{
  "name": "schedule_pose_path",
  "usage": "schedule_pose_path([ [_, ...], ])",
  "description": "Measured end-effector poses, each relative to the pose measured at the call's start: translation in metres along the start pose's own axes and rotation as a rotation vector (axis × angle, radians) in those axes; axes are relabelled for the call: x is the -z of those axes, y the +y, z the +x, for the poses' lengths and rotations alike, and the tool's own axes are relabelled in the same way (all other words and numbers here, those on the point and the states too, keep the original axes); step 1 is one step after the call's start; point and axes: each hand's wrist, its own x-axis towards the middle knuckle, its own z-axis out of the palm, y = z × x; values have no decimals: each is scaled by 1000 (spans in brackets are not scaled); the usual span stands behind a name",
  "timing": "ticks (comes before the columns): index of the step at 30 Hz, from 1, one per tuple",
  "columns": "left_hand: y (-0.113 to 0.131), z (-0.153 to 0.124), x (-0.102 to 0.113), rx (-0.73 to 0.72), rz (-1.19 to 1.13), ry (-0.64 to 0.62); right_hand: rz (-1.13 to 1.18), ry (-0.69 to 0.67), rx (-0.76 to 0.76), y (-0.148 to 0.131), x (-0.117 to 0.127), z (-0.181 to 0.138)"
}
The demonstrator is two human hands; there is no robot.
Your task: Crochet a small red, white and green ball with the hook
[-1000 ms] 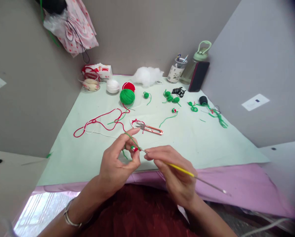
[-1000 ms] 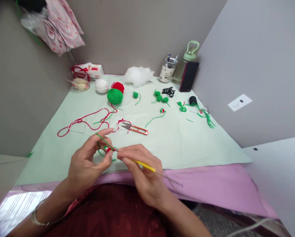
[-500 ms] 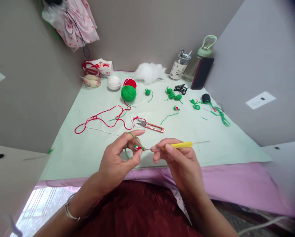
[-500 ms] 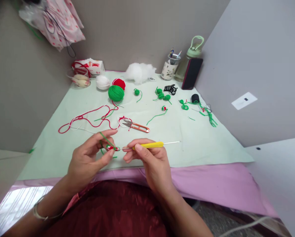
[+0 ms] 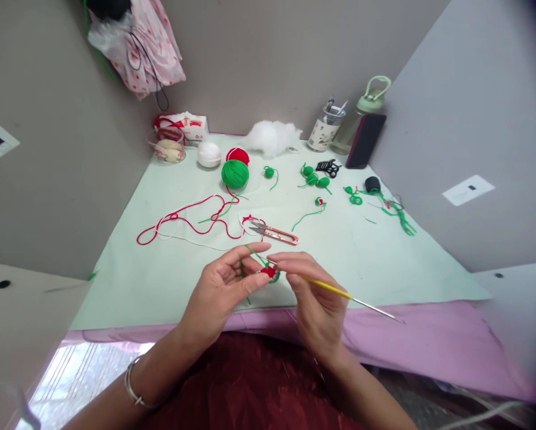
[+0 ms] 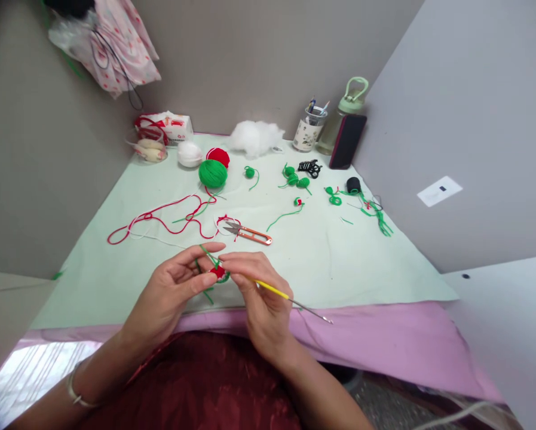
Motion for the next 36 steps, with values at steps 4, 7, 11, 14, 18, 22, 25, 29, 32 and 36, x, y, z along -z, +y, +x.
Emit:
schedule_pose_path([
  [4,0,-4,1,34,-22,-12,97,-44,-66,2,3,3],
  [7,0,-4,0,35,-23,-8,144,-52,-135,3,5,6],
  [11,0,-1,-2,14,-44,5,161,-51,-122,2,5,7],
  [14,2,1,-4,27,-67,3,10,-55,-27,-2,4,8],
  [18,2,1,-6,74,-87,26,-138,-3,98,-5,2,11],
  [22,0,-1,-9,73,-80,4,-136,64,90,-3,-1,16],
  [25,-2,-1,-10,68,-75,20,-99,34,25,1,1,18],
  [29,-2,-1,-9,66,-74,39,32,-2,-71,7,5,18],
  [32,-1,-1,-8,63,-102,33,118,-14,-125,7,6,15],
  [36,0,-1,-8,51,-91,21,76,-55,-100,2,5,11],
])
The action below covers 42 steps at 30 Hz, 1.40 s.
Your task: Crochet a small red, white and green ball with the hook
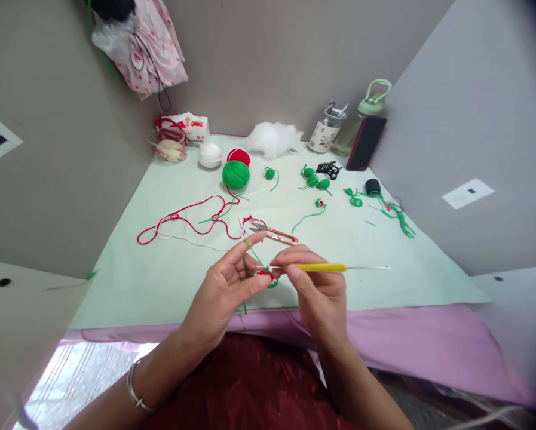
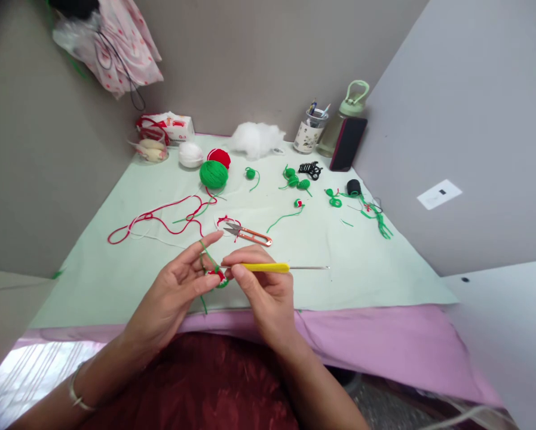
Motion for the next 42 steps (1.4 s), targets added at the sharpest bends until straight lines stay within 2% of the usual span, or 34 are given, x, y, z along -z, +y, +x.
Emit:
schedule_pose_path([
  [5,-1,1,2,-49,87,-7,-190,-32,114,-5,-4,-2],
  [10,-5,2,1,-70,38,18,-226,3,165,0,-8,-4],
  [13,-6,3,-3,-54,-50,46,-457,-6,342,10,-9,-9],
  [15,-5,5,-4,26,-139,44,-578,-12,486,15,-7,-11],
  [16,-3,6,-4,81,-185,29,-575,-10,507,16,-6,-11],
  [17,-1,7,-3,129,-224,11,-533,-5,485,15,-4,-10],
  [19,3,9,1,172,-252,-11,-377,30,339,9,-2,-6],
  [21,6,9,4,120,-213,8,-185,79,175,2,-1,-1],
  [23,5,8,4,11,-136,43,-38,94,72,0,-3,3],
  [25,2,7,2,-80,-72,77,-71,72,79,3,-8,3],
  [27,-2,6,-2,-101,-63,95,-279,56,231,10,-13,1],
  [29,-4,7,-4,-31,-117,73,-458,70,427,15,-16,-2],
  [30,-4,8,-4,22,-156,51,-484,86,474,16,-16,-3],
  [31,-3,9,-3,76,-192,33,-459,100,461,15,-15,-3],
  [33,1,11,1,134,-231,22,-314,136,325,11,-11,-1],
  [37,4,8,4,16,-162,60,33,142,91,4,-8,5],
  [42,1,5,0,-19,-83,-11,22,38,83,6,-13,9],
])
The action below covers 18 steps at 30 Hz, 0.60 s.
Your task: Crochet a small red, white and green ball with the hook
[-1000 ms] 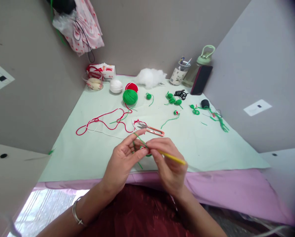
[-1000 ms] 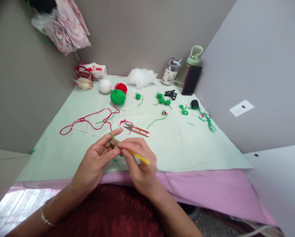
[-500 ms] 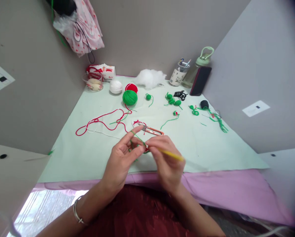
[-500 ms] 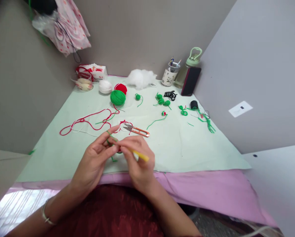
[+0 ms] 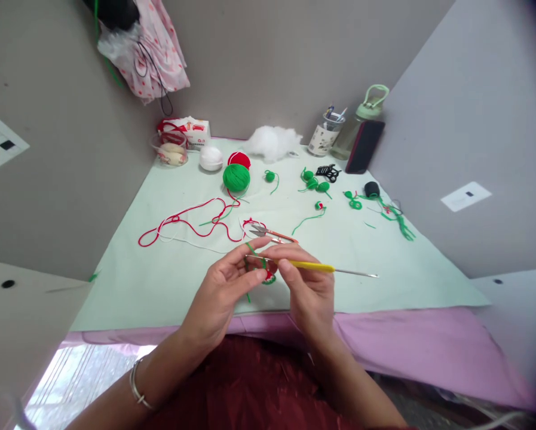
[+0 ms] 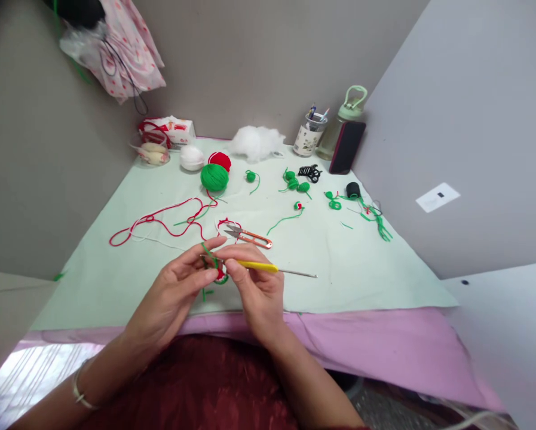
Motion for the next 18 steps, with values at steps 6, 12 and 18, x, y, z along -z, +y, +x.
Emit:
schedule_pose_path([
  [6,-2,4,-4,4,-46,77,-461,-62,329,2,0,-10],
  [12,3,8,-1,160,-170,39,-486,-18,359,3,6,-9],
  [18,2,3,2,-28,10,103,-113,26,42,-1,6,0],
])
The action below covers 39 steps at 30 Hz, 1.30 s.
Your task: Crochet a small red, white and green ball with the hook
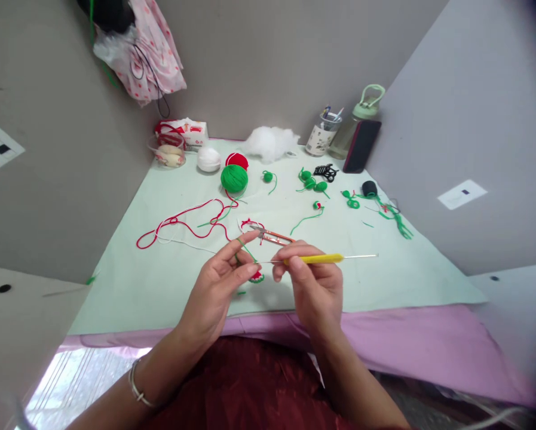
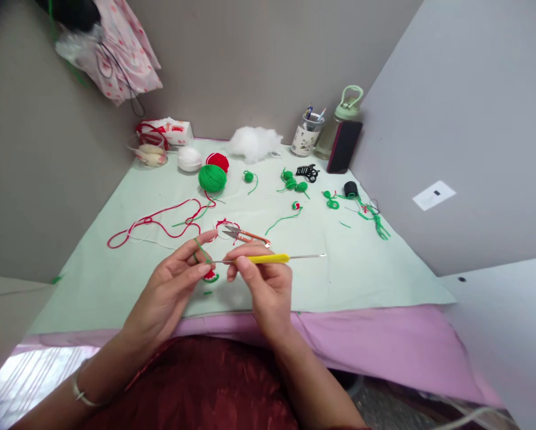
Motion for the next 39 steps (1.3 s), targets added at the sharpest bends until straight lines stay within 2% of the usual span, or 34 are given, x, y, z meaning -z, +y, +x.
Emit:
schedule_pose_path([
  [3,-7,-3,-5,-26,-9,-2,-317,-51,234,8,-7,-9],
  [5,-9,-3,-7,40,-57,-20,-424,11,397,11,-8,-15],
  [6,-8,-2,-6,92,-85,-33,-405,24,380,12,-7,-16],
  [9,-3,2,-2,194,-134,-60,-126,82,114,6,-1,-11],
  [12,1,3,1,141,-89,-54,164,98,-103,0,4,-2],
  [15,0,-1,-1,80,-17,-81,194,4,-123,-2,2,1],
  [18,-2,-4,-3,55,30,-76,96,-53,-59,-2,-2,0],
  [22,-3,-3,-3,59,39,-51,-68,-45,26,-4,-4,-3],
  [24,-5,-2,-4,51,0,-15,-209,-49,143,-2,-4,-7],
  [27,-9,0,-6,74,-95,21,-458,-69,400,6,-5,-15],
  [29,-9,2,-6,138,-148,-13,-485,-68,461,9,-4,-18],
  [30,-8,3,-5,171,-161,-31,-441,-63,420,10,-2,-17],
  [32,-6,4,-2,205,-137,-40,-274,-13,233,8,1,-14],
  [35,-4,3,1,118,-19,11,33,68,-46,4,5,-6],
  [37,-4,2,0,30,42,31,147,63,-137,3,4,-2],
  [39,-6,0,-1,-4,54,16,118,20,-131,3,-1,-1],
])
